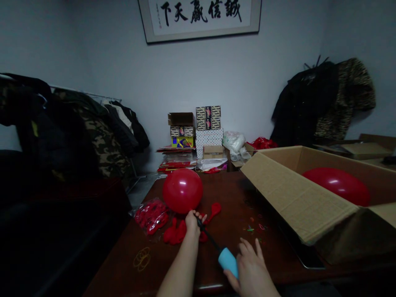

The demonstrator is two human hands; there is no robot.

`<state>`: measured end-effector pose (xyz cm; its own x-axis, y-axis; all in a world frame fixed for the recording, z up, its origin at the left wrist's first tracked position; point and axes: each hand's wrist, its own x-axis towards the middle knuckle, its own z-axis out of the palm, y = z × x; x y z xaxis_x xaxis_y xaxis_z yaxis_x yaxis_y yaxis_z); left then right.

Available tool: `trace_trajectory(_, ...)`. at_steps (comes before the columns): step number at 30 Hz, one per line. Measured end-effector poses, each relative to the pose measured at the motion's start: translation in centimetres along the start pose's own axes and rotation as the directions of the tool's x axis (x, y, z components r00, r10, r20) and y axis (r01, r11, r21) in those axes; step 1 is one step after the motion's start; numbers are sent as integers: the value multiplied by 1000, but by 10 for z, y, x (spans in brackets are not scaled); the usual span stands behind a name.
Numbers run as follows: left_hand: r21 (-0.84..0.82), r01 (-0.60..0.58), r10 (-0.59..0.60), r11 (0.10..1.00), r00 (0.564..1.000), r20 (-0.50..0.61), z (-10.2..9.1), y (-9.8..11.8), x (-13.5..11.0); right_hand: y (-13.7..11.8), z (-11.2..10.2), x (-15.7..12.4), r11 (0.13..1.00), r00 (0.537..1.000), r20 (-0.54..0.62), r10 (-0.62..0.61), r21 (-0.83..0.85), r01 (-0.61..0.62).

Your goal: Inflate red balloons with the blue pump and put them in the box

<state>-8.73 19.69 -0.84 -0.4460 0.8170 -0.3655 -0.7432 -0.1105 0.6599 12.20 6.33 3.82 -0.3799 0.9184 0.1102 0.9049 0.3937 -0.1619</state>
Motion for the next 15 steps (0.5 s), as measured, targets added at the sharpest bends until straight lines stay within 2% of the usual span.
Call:
trace_trajectory(5,-23,14,-14,1000,1000,4,8,4,-3,15,-9,-18,999,999,50,-18,45,15)
trace_trajectory(10,-71,55,-53,996,998,31,15,3,-8,16,-21,-17,1000,999,-30,-16,22,16)
trace_trajectory(15,-85,62,-57,994,996,65,15,4,-12,12,-22,-9,1000,997,-82,-12,-8,11)
